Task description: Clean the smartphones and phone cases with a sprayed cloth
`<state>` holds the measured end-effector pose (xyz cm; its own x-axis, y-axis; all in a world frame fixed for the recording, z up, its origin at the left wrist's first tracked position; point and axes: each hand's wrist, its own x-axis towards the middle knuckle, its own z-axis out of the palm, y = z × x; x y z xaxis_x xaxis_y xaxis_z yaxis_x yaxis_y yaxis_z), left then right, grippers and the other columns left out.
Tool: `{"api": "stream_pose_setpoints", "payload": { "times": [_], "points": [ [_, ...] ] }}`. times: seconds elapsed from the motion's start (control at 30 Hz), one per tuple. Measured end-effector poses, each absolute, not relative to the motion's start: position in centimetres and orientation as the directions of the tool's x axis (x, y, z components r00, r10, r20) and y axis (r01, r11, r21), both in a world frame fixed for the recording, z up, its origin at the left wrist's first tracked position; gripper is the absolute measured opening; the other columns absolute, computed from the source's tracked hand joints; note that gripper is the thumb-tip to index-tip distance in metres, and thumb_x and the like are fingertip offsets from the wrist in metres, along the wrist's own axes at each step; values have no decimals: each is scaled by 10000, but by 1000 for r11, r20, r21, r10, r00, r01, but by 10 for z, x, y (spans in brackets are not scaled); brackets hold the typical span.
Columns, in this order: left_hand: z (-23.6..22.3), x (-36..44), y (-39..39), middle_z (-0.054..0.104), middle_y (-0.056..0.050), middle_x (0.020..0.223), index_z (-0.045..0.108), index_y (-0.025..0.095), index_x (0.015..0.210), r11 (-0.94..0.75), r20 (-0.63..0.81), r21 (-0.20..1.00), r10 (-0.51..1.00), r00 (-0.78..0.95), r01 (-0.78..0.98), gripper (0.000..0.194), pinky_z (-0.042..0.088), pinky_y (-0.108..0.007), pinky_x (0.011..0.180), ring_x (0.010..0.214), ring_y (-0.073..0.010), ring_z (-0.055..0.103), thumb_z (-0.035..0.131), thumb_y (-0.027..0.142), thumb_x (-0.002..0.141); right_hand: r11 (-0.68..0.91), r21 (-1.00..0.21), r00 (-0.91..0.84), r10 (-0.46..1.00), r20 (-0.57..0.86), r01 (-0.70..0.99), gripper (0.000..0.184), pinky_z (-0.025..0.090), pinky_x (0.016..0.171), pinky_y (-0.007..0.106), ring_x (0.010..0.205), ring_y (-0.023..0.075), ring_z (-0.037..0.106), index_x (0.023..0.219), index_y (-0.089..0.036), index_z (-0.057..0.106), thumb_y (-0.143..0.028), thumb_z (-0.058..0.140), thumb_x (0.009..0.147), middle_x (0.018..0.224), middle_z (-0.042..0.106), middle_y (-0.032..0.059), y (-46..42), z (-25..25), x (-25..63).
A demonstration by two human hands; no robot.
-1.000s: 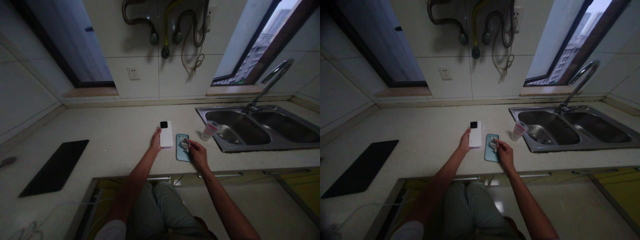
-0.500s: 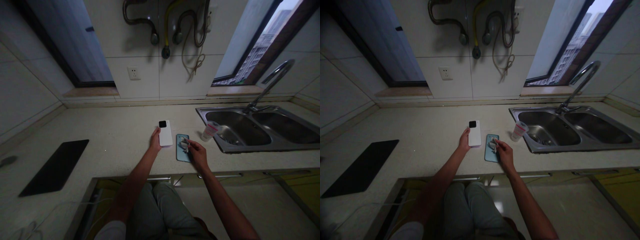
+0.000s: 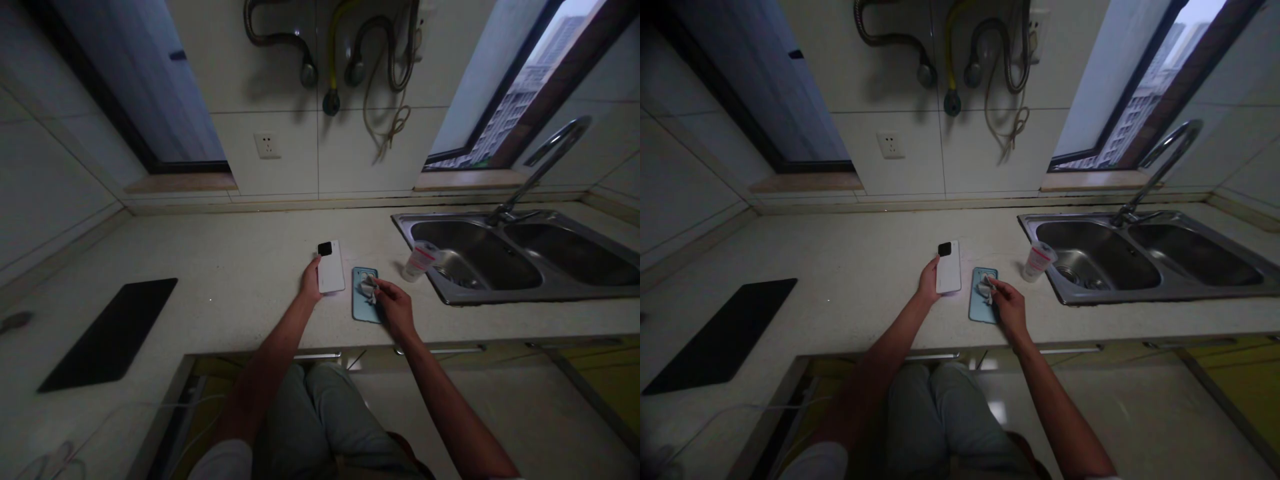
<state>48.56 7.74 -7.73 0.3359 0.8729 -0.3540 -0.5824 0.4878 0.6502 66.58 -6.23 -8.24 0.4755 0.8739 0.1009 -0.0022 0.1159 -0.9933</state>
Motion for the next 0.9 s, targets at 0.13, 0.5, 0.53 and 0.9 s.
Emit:
{"api": "stream_pose_setpoints", "payload": {
  "times": [0.13,0.5,0.53,0.9],
  "points": [
    [-65,483,70,730,-103,882,634,161,1103,549,-264,573,827,497,-609,378,569,-436,770,814,-263,709,603,426,835,112,-994,480,871,100,4,367,510,946,482,1005,273,694,1084,-215,766,-368,744,750,1103,767,87,-61,-85,667],
    [-56,488,64,745,-159,968,630,141,1169,660,-229,538,712,663,-524,527,574,-450,792,919,-310,724,442,570,928,186,-982,527,837,145,-26,309,528,918,468,969,266,704,1016,-214,781,-298,740,721,1058,776,81,-48,-48,667],
    [-56,488,64,744,-167,974,630,127,1166,679,-230,525,694,682,-514,539,573,-447,794,919,-311,725,417,567,939,205,-979,519,839,164,-22,304,527,916,461,962,260,704,1007,-214,781,-295,741,717,1047,778,79,-43,-46,668],
    [-63,484,63,728,-185,1073,590,126,1266,761,-213,372,628,749,-532,596,537,-532,860,943,-331,714,313,556,958,220,-969,407,899,158,-110,304,522,717,341,774,207,687,929,-201,775,-311,758,646,911,779,54,30,-57,660]
  ]
}}
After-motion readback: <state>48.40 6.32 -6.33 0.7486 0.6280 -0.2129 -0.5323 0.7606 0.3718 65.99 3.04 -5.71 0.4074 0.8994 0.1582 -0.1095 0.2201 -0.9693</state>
